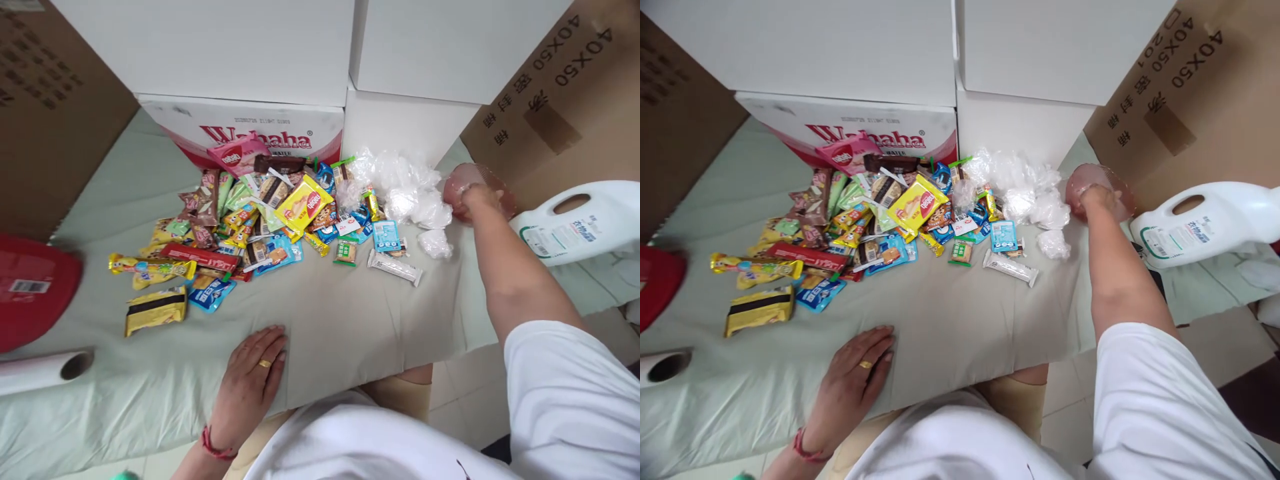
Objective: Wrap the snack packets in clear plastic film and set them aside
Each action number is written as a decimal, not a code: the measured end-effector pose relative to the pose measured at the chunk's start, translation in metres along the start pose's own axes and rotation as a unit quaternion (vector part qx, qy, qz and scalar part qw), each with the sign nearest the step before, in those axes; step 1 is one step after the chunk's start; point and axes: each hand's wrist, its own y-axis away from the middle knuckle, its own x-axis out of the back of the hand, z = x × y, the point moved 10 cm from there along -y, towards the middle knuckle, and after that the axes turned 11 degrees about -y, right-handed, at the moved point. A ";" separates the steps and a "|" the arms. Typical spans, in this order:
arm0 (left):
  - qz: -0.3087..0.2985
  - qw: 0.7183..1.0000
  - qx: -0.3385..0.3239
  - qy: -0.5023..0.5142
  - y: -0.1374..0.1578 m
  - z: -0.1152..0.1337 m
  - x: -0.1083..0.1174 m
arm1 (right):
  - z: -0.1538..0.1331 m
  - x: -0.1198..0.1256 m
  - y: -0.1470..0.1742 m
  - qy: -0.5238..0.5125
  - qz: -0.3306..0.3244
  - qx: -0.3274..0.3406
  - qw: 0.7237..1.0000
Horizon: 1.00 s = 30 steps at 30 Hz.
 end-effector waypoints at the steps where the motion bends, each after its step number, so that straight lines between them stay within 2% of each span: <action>1: 0.001 1.000 -0.001 -0.001 0.000 0.000 0.000 | 0.004 -0.001 -0.001 0.022 -0.006 -0.023 0.999; 3: 0.005 1.000 -0.005 -0.002 0.001 -0.001 0.001 | 0.008 0.003 0.000 0.074 -0.016 -0.051 0.996; 5: 0.006 1.000 -0.007 -0.001 0.001 -0.001 0.001 | 0.005 0.004 0.011 0.115 -0.048 -0.033 0.992; 9: 0.007 1.000 -0.015 0.009 0.002 0.001 0.000 | 0.006 0.003 0.062 0.149 -0.127 0.035 0.980; 12: 0.015 1.000 -0.018 0.012 0.003 0.002 0.002 | 0.018 0.018 0.106 0.166 -0.123 0.080 0.975; 17: 0.029 0.999 -0.017 0.017 0.005 0.002 0.003 | 0.017 0.049 0.190 0.104 -0.110 0.203 0.967; 22: 0.029 0.999 -0.012 0.023 0.006 0.000 0.001 | -0.017 0.078 0.256 0.014 -0.121 0.249 0.961; 24: 0.029 0.999 -0.014 0.023 0.005 0.000 0.000 | -0.039 0.091 0.264 -0.041 -0.120 0.243 0.962; 27: 0.031 0.999 -0.021 0.026 0.005 0.001 0.001 | -0.072 0.110 0.253 -0.084 -0.045 0.209 0.973; 29: 0.036 0.999 -0.022 0.029 0.004 0.002 0.002 | -0.097 0.105 0.240 -0.051 -0.014 0.211 0.976; 30: 0.039 0.999 -0.022 0.030 0.004 0.002 0.004 | -0.108 0.093 0.232 -0.016 -0.023 0.218 0.976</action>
